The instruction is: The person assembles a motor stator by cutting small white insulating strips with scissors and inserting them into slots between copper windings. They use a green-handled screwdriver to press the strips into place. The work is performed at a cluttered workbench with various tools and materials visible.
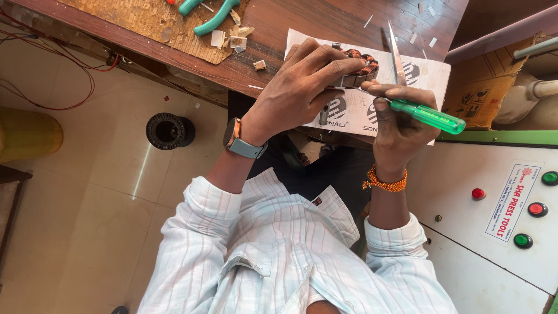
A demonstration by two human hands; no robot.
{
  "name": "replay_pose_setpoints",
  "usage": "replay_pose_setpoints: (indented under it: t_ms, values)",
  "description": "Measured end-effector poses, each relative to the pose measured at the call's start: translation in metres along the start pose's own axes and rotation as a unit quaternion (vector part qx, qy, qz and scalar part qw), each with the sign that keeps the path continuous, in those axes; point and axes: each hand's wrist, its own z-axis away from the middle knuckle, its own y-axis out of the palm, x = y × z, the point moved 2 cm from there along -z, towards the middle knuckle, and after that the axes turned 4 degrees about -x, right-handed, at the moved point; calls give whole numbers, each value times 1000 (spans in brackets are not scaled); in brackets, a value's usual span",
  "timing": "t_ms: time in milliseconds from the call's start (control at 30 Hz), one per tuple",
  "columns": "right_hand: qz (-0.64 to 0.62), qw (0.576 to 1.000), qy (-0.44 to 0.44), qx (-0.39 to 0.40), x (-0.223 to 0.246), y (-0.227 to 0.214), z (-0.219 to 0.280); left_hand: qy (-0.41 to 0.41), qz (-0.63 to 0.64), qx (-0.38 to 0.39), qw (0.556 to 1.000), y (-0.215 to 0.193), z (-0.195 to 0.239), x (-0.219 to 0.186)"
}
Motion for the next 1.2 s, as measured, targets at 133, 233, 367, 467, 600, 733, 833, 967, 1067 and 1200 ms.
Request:
replay_pose_setpoints:
  t_ms: [133, 233, 367, 467, 600, 733, 833, 967, 1067, 1200]
  values:
    - [17, 1000, -16, 13, 0, 2, 1, 8, 11, -4, 1000, 0, -3, -1]
    - [46, 998, -42, 30, 0, 0, 1, 6, -8, -3, 1000, 1, -5, -1]
    - [62, 997, -46, 9, -6, 1, 9, 3, -30, 3, 1000, 1, -3, -3]
    - [65, 993, -89, -38, -14, 14, 17, -1, -46, 6, 999, 2, -3, -2]
    - [119, 986, -120, -16, -4, 16, 16, 1, -45, 10, 999, 2, -4, -2]
    - [150, 982, -106, 41, 8, 9, 4, 2, -31, 11, 999, 1, -5, -1]
    - [133, 984, -109, 43, 8, 11, -2, 0, -45, 18, 999, 4, -3, 0]
    - [167, 979, -110, 35, 9, 15, 1, 0, -57, 18, 998, 6, -2, 1]
    - [179, 975, -106, 74, 13, 8, -2, 3, -64, 13, 998, 7, -2, 1]
    - [118, 986, -53, 101, 13, -7, -14, 13, -15, 18, 1000, 2, -1, 5]
